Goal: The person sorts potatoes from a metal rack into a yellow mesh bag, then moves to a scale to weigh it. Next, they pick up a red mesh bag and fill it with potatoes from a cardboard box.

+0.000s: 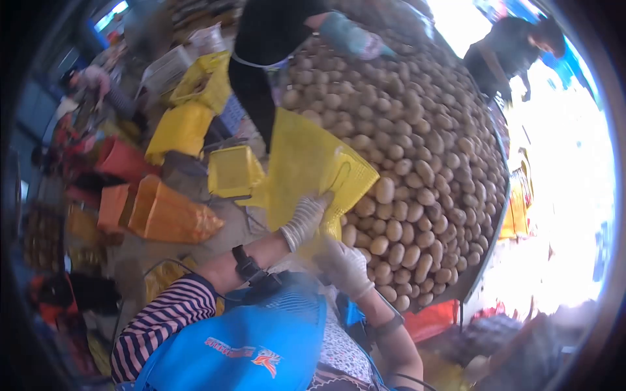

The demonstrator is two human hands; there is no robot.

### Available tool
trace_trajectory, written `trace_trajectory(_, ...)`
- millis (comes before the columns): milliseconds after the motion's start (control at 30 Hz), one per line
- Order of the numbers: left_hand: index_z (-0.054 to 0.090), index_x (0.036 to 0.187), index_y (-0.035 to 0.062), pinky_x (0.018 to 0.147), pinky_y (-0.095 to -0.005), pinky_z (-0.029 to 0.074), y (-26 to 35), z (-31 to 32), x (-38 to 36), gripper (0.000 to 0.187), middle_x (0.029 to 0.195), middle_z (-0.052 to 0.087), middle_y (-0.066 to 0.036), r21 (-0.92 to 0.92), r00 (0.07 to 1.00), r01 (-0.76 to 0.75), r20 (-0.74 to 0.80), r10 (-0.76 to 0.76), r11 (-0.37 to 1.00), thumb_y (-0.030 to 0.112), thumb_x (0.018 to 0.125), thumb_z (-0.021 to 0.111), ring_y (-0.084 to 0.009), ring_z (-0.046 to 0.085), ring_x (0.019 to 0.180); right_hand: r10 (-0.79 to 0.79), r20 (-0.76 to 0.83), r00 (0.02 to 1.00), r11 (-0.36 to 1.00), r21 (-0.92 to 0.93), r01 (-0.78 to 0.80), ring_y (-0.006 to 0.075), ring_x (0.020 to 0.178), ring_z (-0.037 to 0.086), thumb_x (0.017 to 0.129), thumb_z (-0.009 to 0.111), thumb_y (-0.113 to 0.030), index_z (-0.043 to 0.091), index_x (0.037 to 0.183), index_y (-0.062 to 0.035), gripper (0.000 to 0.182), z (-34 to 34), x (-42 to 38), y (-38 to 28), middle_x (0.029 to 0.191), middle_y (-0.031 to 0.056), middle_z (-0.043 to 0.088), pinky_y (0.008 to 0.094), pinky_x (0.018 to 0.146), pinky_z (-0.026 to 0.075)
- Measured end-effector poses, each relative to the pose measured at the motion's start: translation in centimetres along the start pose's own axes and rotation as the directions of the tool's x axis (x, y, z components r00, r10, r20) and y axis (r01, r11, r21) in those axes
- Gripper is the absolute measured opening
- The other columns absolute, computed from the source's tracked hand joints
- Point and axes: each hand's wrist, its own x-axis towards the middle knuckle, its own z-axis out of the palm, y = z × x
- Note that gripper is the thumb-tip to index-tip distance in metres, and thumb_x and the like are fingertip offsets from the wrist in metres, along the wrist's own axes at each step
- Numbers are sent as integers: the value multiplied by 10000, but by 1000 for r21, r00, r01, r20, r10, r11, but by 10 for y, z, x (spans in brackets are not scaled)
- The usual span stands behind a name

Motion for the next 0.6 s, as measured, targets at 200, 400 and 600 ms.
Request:
trace_trajectory(200, 542, 1210, 5, 844, -310, 512, 26, -308, -59, 409, 1149, 607, -77, -36, 868, -189, -473, 149, 981, 299, 927, 531, -171, 604, 983, 34, 159, 987, 988, 145, -57, 255, 731, 632, 800, 646, -128, 617, 1053, -26, 275, 24, -28, -5, 809, 138, 630, 347, 646, 500)
trace_trajectory(400, 556, 1205, 40, 883, -325, 475, 165, -640, -219, 348, 1155, 610, -100, 17, 152, -663, -976, 157, 749, 237, 938, 453, -212, 591, 1022, 170, 170, 971, 971, 141, -195, 251, 797, 642, 824, 580, -75, 632, 1039, -12, 230, 58, 10, 22, 882, 164, 652, 325, 718, 503)
trace_trajectory(600, 590, 1144, 54, 861, -345, 469, 159, -821, -224, 302, 1119, 620, -131, 171, 61, -521, -970, 237, 836, 193, 932, 426, -238, 591, 1005, 186, 203, 961, 980, 31, -196, 266, 821, 636, 823, 598, -111, 630, 1041, -11, 241, 137, 81, -27, 910, 170, 655, 337, 760, 494)
